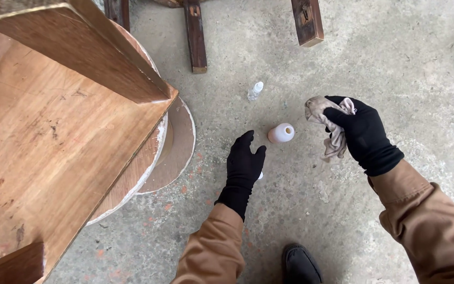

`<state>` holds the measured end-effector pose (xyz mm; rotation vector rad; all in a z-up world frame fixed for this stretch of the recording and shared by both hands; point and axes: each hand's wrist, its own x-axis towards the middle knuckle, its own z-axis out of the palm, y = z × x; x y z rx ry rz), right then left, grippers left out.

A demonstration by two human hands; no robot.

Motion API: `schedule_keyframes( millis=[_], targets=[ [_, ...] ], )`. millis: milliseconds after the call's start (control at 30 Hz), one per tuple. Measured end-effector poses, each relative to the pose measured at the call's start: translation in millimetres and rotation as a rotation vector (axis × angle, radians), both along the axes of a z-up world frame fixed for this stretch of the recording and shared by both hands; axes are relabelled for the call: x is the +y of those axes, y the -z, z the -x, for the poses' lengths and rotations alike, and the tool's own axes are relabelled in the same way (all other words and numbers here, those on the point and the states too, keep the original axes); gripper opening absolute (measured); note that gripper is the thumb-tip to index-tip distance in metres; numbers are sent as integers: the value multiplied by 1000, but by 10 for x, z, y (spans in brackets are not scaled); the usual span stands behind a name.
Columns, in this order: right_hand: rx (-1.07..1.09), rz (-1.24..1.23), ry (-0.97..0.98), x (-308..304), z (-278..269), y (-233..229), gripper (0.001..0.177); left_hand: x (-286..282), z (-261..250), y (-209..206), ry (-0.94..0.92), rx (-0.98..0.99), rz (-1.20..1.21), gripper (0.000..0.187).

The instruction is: The recorder is polishing and cleaning several wooden stool components using a cloth and a spray bottle.

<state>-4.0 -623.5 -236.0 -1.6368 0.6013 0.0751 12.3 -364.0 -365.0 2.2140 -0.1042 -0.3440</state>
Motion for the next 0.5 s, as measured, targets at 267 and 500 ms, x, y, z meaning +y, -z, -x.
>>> schedule_keyframes(
  millis=[267, 500],
  targets=[
    [35, -217, 59, -193, 159, 91, 39, -390, -348, 42, 79, -82, -11, 70],
    [282, 333, -35, 351, 206, 100, 38, -649, -196, 428, 285, -162, 9, 108]
  ],
)
